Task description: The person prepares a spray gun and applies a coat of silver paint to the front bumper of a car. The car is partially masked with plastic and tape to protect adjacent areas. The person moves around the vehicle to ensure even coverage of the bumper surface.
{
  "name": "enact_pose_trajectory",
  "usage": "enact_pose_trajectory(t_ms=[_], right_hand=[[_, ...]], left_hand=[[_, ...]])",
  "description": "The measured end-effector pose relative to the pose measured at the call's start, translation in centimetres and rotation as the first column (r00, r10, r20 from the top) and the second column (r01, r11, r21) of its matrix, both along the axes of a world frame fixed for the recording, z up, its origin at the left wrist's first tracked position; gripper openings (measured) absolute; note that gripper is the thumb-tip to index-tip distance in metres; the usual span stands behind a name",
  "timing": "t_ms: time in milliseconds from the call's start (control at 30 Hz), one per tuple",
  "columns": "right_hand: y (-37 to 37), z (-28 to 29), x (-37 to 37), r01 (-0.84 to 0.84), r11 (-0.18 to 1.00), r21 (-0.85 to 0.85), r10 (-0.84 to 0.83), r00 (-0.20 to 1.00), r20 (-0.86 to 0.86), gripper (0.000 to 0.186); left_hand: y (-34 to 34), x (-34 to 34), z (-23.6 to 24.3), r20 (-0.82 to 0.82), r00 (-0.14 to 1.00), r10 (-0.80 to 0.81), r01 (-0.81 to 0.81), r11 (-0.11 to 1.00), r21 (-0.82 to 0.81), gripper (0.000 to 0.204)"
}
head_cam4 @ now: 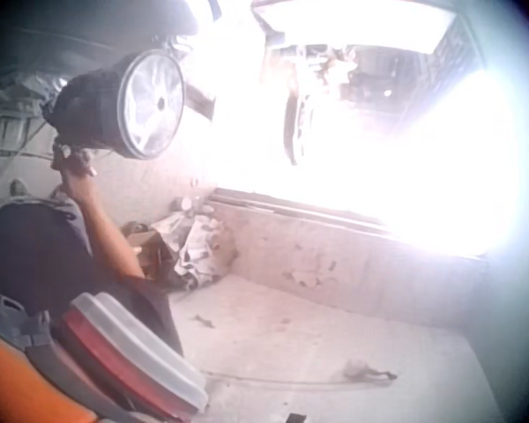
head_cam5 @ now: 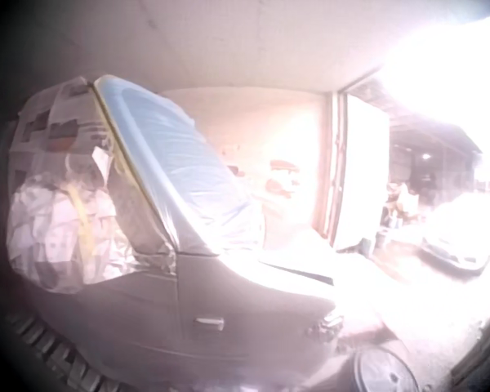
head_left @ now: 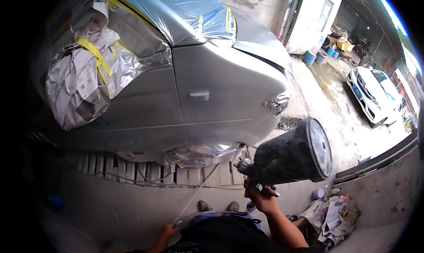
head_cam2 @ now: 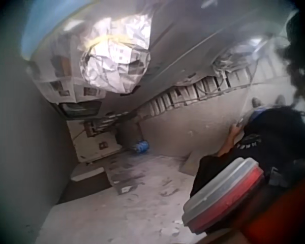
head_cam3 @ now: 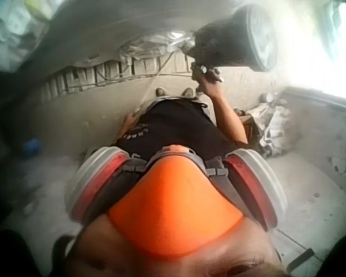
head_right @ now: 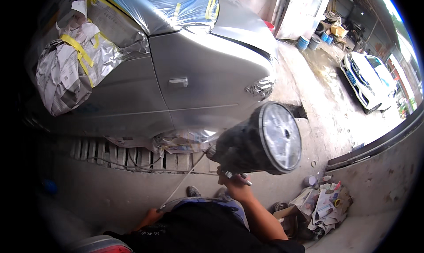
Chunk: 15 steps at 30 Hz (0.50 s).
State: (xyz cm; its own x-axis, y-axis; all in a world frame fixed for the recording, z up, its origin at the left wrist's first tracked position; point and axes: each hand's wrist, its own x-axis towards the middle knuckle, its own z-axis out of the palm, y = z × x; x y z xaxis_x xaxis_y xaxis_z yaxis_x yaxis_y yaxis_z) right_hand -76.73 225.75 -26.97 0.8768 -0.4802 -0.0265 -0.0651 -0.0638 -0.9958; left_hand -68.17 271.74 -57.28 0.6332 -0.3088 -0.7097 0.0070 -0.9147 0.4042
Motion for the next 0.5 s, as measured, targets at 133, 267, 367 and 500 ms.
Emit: enact_pose_trajectory(t_ms=[133, 267, 367, 500], right_hand=[[-1.6, -0.8, -0.6, 0.178, 0.982, 0.069, -0.176, 0.984, -0.026, 0.017], [-6.2, -2.2, -4.9, 0.626, 0.730, 0.275, -0.665, 0.744, 0.069, 0.026], [-8.2, -2.3, -7.4, 0.739, 0.622, 0.257, -0.764, 0.645, -0.003, 0.026], [-8.0, -4.3, -6.9, 0.693, 0.664, 0.280, -0.718, 0.696, -0.020, 0.025]], left_hand=[[-0.9, -0.7, -0.2, 0.094, 0.994, -0.053, 0.051, 0.998, 0.028, 0.039], [-2.7, -1.1, -0.5, 0.103, 0.994, -0.046, 0.049, 0.998, -0.028, 0.039], [-3.9, -1.2, -0.1, 0.049, 0.998, -0.033, 0.033, 0.999, -0.016, 0.038], [-4.8, -1.5, 1.2, -0.009, 0.999, 0.041, -0.041, 0.998, -0.043, 0.041]])
